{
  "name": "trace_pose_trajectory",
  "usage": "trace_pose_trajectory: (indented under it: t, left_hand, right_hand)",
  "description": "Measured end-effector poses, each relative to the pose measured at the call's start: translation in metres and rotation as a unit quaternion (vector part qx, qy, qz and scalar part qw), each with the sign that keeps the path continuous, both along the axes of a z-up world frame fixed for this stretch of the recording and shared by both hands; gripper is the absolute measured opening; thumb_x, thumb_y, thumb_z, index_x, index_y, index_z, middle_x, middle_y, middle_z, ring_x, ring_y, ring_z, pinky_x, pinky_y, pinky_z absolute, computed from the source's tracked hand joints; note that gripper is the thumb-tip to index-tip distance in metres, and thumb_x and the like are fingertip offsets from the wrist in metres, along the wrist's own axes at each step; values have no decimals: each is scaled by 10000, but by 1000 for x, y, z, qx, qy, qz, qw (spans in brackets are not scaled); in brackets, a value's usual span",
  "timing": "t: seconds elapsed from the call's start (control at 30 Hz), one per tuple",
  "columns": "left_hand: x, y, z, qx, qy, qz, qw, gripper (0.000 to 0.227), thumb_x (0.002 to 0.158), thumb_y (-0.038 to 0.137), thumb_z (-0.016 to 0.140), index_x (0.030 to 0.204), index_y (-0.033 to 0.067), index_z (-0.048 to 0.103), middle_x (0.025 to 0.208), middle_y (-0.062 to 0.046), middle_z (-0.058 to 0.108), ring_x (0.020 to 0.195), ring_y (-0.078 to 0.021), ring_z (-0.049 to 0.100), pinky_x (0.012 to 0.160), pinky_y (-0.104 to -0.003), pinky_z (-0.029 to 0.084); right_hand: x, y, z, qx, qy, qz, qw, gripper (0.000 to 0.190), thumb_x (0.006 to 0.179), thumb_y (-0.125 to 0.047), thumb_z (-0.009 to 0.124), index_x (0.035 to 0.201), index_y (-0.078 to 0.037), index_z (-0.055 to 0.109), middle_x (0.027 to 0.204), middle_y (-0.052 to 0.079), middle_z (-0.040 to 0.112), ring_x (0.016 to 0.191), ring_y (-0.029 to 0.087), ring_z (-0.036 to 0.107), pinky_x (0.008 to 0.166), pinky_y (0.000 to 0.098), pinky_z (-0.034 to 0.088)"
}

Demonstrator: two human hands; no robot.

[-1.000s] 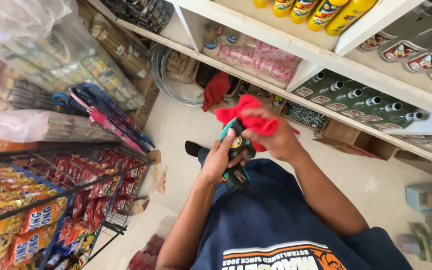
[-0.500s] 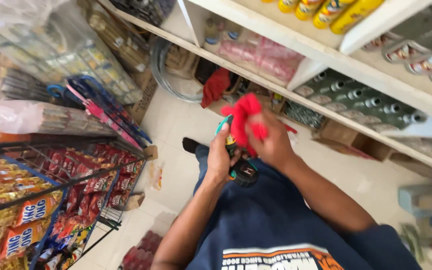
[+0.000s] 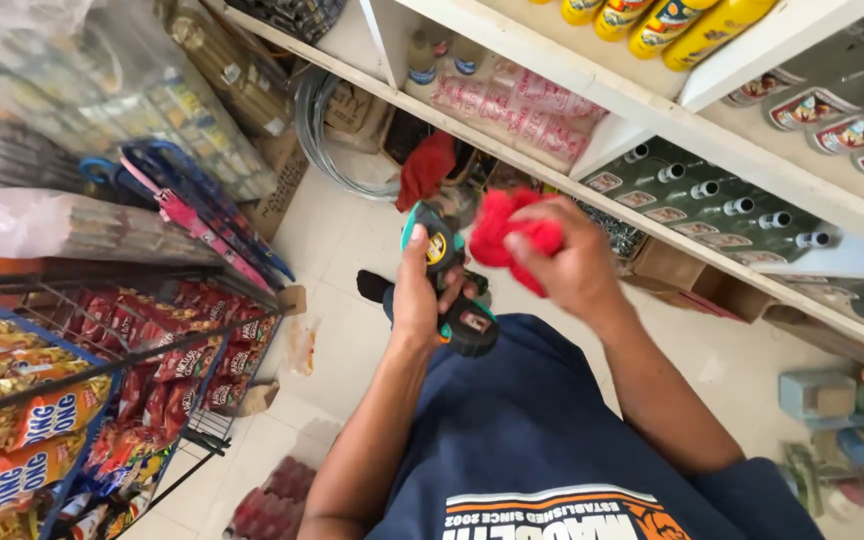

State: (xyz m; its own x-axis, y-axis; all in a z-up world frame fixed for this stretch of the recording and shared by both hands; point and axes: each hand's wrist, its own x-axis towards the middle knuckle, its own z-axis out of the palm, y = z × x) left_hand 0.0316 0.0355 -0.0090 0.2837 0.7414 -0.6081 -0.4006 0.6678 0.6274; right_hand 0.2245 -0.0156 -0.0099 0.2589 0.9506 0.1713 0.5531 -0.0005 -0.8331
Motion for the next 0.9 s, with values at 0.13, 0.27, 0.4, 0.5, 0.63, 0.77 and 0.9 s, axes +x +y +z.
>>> trace_pose_trajectory:
  t: [0.13,0.27,0.4,0.5,0.63,0.77,0.9]
  left_hand:
    - [11,-4,-11,-68,222,-25,972,758,851,710,613,1115,1,661,919,-170,621,811,-283,618,618,-409,553]
    - [17,-13,-16,-50,169,-20,984,569,895,589,659,851,22,633,653,-104,524,498,-194,484,529,-351,563]
    - [18,8,-13,-91,202,-32,975,676,829,703,634,1056,69,693,856,-162,674,735,-272,654,688,-429,587]
    - [13,-9,16,-109,-8,-12,994,507,951,518,664,875,43,503,511,-52,401,282,-131,343,491,-436,573]
    - [7,-8,27,-134,-68,-54,987,730,952,640,566,840,-81,586,545,-18,386,290,-69,333,554,-395,566]
    - [8,-5,22,-138,-25,-31,990,733,939,673,567,764,-39,567,559,-24,395,315,-90,345,500,-363,498]
    - [12,-21,26,-104,-66,-100,987,721,977,625,553,747,-57,595,502,-10,387,282,-69,325,545,-405,572]
  right_hand:
    - [-51,-1,20,101,47,60,992,281,882,-264,808,1091,-115,694,1273,161,693,1129,420,678,957,519,522]
    - [-45,12,0,174,-15,-4,985,177,948,-223,758,1074,-101,732,1127,129,709,1022,360,702,912,453,548]
    - [-67,-14,-7,163,-77,67,981,187,860,-232,814,1038,-194,776,1117,46,666,991,281,689,898,403,548]
    - [-35,14,17,158,21,88,983,167,906,-65,722,1060,-81,659,1033,95,589,960,288,565,873,390,468]
    - [-15,33,16,140,44,-46,988,141,1001,-210,739,1062,-83,749,1061,122,676,1052,319,687,968,415,512]
    - [-39,5,22,133,40,6,990,170,923,-242,790,1044,-125,772,1120,132,677,1044,331,678,961,442,505]
    - [-18,23,6,116,48,-24,992,327,943,-320,785,1119,-77,654,1050,199,657,997,425,677,893,528,514]
